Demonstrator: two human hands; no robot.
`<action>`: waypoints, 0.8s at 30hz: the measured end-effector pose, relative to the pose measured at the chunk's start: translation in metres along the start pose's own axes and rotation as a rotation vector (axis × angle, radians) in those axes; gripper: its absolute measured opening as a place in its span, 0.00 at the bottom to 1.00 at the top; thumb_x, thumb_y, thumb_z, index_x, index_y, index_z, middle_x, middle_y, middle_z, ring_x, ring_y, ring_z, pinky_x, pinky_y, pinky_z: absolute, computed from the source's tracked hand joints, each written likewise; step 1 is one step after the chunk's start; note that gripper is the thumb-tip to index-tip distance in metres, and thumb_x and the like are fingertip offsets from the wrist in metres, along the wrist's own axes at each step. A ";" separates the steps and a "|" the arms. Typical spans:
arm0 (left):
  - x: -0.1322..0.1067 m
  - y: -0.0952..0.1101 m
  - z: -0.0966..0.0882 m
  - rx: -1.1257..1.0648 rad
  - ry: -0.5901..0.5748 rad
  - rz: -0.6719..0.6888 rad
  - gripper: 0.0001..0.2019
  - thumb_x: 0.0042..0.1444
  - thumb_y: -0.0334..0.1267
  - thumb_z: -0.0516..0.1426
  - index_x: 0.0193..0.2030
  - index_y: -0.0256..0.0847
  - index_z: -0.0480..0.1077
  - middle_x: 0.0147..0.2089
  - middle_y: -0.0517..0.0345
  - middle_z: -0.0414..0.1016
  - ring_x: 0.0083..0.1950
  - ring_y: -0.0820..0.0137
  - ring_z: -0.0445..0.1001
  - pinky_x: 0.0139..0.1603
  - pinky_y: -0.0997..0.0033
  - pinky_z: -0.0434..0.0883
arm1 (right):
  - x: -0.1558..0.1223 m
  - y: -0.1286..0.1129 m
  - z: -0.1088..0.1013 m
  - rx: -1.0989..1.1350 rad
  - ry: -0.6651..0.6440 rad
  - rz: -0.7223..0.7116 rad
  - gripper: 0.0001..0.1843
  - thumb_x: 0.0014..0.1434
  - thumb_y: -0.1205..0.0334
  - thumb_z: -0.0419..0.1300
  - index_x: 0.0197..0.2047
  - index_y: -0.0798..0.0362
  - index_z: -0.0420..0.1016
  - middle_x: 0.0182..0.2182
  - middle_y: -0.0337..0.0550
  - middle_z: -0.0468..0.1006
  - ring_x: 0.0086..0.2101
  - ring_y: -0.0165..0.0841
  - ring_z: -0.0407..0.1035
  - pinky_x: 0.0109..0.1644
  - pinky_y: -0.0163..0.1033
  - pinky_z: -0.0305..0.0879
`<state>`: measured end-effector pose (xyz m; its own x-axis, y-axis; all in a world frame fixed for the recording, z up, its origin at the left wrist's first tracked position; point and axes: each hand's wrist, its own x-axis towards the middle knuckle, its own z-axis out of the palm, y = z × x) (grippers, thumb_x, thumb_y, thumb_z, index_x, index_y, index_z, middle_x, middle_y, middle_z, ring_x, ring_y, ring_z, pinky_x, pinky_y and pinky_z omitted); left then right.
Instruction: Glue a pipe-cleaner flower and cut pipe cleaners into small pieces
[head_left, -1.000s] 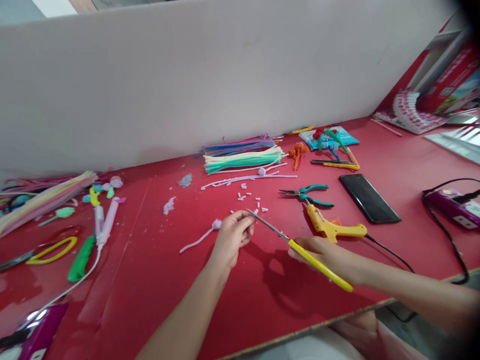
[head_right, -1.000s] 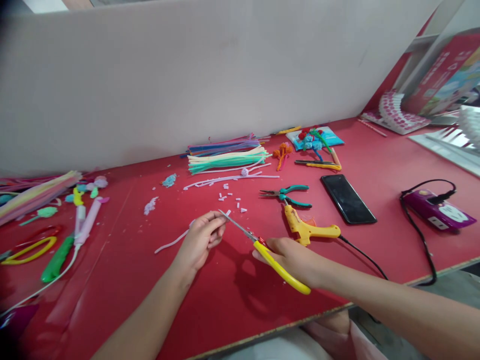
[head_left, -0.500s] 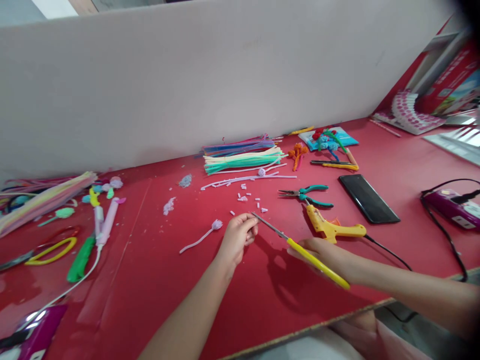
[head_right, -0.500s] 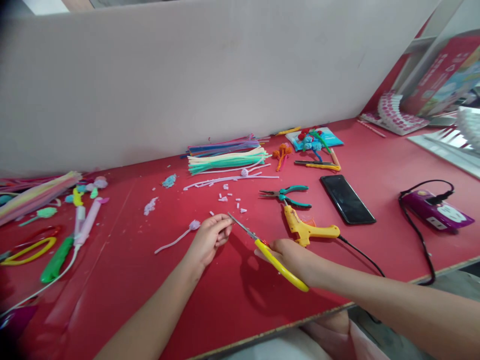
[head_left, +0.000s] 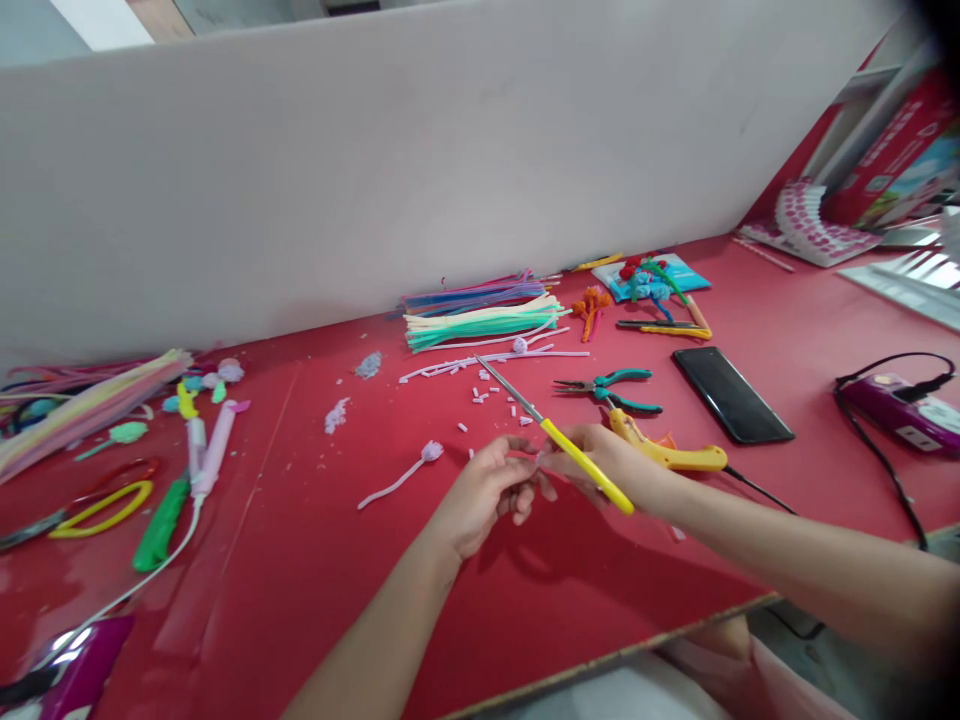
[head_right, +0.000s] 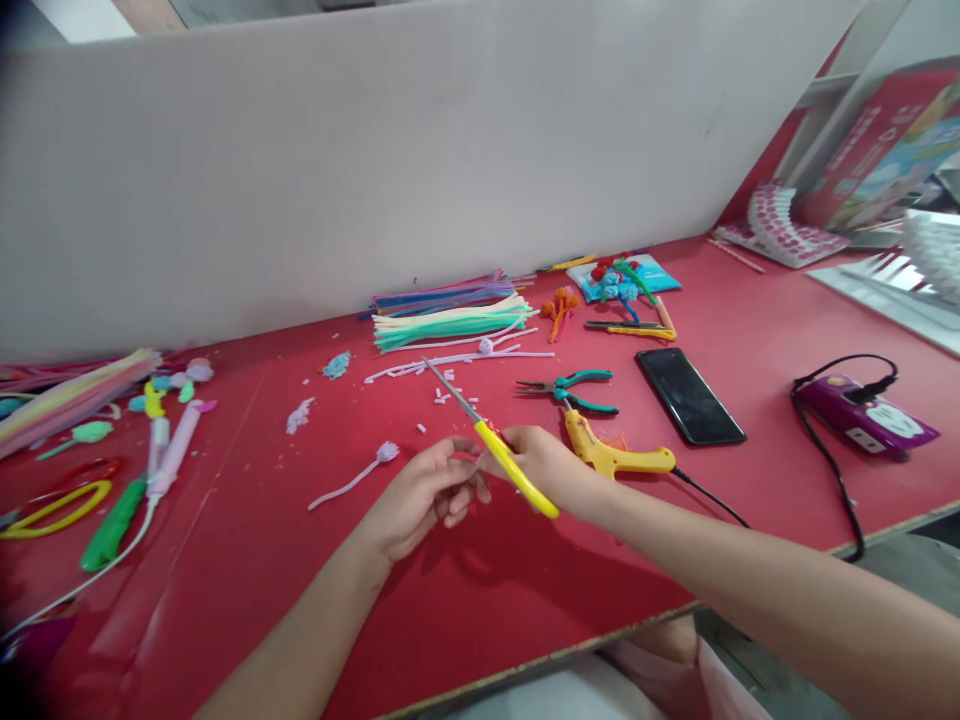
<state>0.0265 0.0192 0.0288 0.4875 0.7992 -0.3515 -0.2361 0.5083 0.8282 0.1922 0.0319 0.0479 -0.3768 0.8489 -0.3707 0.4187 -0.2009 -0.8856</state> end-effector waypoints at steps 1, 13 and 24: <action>-0.001 0.000 0.000 0.002 -0.009 -0.004 0.13 0.50 0.37 0.52 0.42 0.36 0.60 0.27 0.51 0.72 0.17 0.80 0.59 0.17 0.80 0.57 | 0.000 -0.001 0.003 0.021 -0.006 -0.005 0.09 0.49 0.56 0.51 0.27 0.55 0.62 0.12 0.29 0.59 0.12 0.21 0.53 0.17 0.30 0.47; -0.003 0.000 0.005 0.076 0.086 0.004 0.10 0.48 0.41 0.55 0.31 0.35 0.66 0.25 0.55 0.70 0.17 0.81 0.58 0.17 0.80 0.58 | -0.003 -0.010 0.006 0.073 0.010 -0.043 0.09 0.50 0.58 0.51 0.23 0.53 0.58 0.10 0.28 0.57 0.12 0.21 0.53 0.17 0.29 0.48; -0.011 0.010 -0.012 0.084 0.292 0.207 0.07 0.48 0.39 0.54 0.27 0.36 0.66 0.21 0.61 0.65 0.17 0.82 0.56 0.15 0.81 0.54 | -0.036 0.013 -0.011 -0.332 -0.120 -0.028 0.20 0.52 0.42 0.47 0.30 0.53 0.61 0.23 0.34 0.61 0.23 0.24 0.55 0.25 0.31 0.52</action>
<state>0.0087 0.0189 0.0359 0.1733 0.9463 -0.2728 -0.2286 0.3081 0.9235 0.2201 0.0040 0.0526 -0.4778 0.7844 -0.3956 0.6452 0.0078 -0.7639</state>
